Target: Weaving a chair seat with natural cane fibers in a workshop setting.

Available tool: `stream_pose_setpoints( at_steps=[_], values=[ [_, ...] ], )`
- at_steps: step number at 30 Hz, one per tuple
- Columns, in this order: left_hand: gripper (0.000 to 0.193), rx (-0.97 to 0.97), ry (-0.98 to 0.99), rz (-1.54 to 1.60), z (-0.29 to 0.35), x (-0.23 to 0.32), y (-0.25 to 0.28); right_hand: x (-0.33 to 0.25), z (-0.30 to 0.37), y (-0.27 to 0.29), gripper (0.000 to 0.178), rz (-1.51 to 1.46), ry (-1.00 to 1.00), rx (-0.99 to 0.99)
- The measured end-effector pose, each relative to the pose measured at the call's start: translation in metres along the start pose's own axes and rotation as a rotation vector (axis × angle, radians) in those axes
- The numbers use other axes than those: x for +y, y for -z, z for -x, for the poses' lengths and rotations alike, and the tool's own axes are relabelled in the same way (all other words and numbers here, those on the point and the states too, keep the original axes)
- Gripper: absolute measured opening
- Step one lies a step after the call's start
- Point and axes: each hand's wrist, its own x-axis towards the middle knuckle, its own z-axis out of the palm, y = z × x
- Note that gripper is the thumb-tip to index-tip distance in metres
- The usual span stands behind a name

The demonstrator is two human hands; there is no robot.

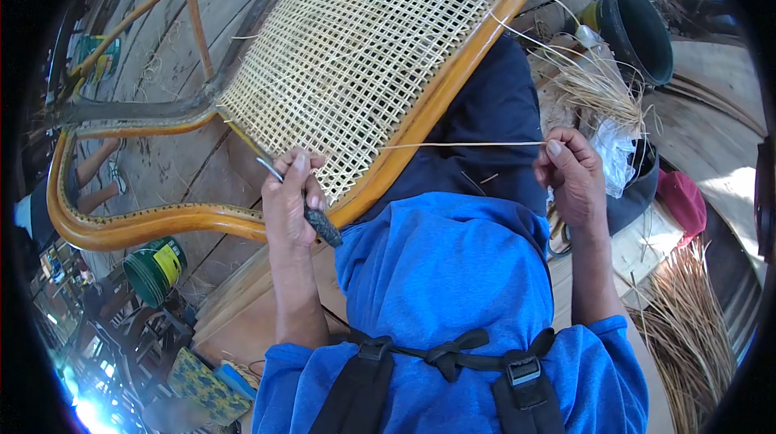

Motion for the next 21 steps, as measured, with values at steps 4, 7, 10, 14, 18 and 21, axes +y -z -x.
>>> stream_pose_setpoints(
  at_steps=[4, 7, 10, 14, 18, 21],
  values=[
    [0.015, -0.051, 0.039, -0.039, 0.018, -0.003, -0.004, 0.034, 0.000, 0.007, 0.012, -0.448, 0.040, 0.044],
    [0.016, 0.083, 0.176, -0.293, 0.032, -0.012, -0.005, 0.054, -0.004, 0.010, 0.014, -0.579, 0.111, 0.122],
    [0.023, -0.158, 0.181, -0.508, 0.048, -0.020, -0.001, 0.023, -0.010, 0.016, 0.015, -0.475, 0.159, 0.075],
    [0.023, -0.068, 0.189, -0.608, 0.062, -0.014, -0.004, -0.082, -0.008, 0.034, 0.033, 0.278, 0.684, 0.794],
    [0.030, -0.355, 0.023, -0.795, 0.063, -0.013, -0.039, -0.051, -0.004, -0.019, 0.025, 0.926, 0.836, -0.256],
    [0.038, -0.427, 0.049, -0.779, 0.050, -0.018, -0.049, 0.022, -0.008, -0.081, 0.025, 1.244, 0.673, -0.522]
  ],
)
